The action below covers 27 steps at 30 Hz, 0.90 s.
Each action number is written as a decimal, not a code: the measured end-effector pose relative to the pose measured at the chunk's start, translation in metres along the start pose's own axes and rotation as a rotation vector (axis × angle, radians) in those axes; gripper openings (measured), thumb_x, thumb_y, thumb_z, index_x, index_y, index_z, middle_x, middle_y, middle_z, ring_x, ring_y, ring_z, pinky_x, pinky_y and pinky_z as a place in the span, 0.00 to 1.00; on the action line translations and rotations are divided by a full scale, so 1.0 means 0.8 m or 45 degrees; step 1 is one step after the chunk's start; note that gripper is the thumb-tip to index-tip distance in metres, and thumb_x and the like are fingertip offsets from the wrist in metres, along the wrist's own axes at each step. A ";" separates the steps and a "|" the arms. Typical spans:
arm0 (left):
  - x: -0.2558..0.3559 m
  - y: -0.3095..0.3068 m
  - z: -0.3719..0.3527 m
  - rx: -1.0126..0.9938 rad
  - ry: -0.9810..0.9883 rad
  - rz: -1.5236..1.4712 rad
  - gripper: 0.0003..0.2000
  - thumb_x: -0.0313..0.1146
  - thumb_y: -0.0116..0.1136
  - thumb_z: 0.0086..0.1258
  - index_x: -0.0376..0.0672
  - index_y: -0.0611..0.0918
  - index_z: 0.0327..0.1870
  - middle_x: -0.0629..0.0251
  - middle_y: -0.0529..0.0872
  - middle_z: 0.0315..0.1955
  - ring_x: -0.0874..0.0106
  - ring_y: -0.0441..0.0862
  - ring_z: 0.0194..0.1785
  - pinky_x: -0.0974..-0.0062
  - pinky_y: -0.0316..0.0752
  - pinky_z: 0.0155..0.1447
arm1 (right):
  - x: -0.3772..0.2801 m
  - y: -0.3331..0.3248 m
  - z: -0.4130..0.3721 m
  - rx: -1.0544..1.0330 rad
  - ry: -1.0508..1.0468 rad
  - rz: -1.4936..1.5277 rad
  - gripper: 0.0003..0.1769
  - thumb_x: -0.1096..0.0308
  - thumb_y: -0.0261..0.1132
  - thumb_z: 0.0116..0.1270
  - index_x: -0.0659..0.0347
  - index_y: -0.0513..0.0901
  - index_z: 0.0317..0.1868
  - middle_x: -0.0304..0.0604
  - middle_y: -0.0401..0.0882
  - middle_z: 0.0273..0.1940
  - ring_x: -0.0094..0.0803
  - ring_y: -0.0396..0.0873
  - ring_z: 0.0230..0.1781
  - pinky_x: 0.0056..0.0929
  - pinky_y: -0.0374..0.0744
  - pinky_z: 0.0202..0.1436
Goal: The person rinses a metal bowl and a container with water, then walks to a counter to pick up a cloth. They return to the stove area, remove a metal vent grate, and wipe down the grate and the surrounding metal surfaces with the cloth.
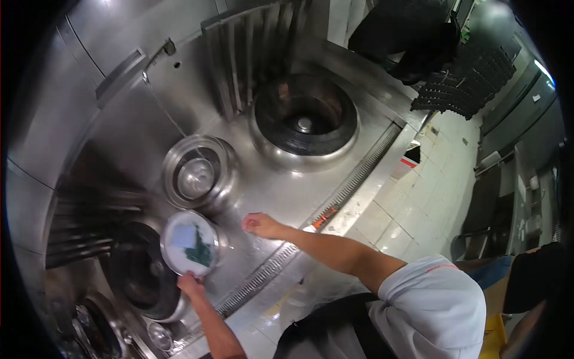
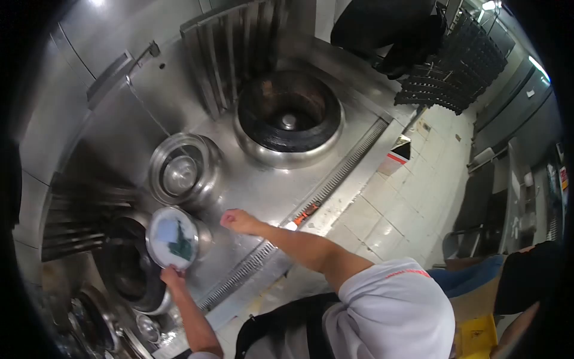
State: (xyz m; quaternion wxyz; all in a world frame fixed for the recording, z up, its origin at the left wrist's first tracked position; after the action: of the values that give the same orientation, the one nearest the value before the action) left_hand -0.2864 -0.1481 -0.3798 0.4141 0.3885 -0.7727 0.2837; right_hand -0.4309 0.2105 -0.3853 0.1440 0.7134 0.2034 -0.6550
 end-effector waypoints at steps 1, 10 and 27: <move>-0.007 -0.002 -0.001 0.007 0.088 -0.029 0.13 0.16 0.51 0.47 0.40 0.75 0.35 0.63 0.78 0.24 0.70 0.74 0.21 0.70 0.68 0.15 | -0.024 0.016 0.018 -0.002 0.079 0.079 0.17 0.59 0.68 0.67 0.58 0.80 0.51 0.35 0.83 0.36 0.25 0.80 0.37 0.29 0.80 0.37; -0.021 0.002 -0.106 -0.064 0.045 -0.007 0.11 0.15 0.51 0.44 0.40 0.72 0.29 0.64 0.79 0.23 0.72 0.76 0.19 0.75 0.65 0.13 | -0.123 0.044 0.057 -0.148 0.215 -0.199 0.10 0.74 0.63 0.56 0.66 0.72 0.37 0.48 0.77 0.27 0.34 0.78 0.15 0.34 0.78 0.14; -0.026 0.217 -0.291 -0.508 0.142 0.150 0.11 0.17 0.54 0.46 0.39 0.82 0.31 0.74 0.78 0.19 0.83 0.67 0.16 0.80 0.56 0.19 | -0.132 -0.251 -0.105 -0.084 0.366 -0.055 0.09 0.76 0.63 0.56 0.63 0.69 0.30 0.42 0.72 0.26 0.30 0.79 0.20 0.30 0.83 0.20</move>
State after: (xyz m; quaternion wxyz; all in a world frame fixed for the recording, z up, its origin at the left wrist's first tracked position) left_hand -0.3265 0.1299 -0.3029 0.5075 0.2367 -0.8109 0.1698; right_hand -0.4593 0.4152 -0.2600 0.1225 0.7901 0.2587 -0.5421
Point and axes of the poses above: each hand's wrist, its own z-axis towards the middle knuckle, its own y-axis out of the palm, x = y × z, the point moved 5 cm from there along z, towards the middle knuckle
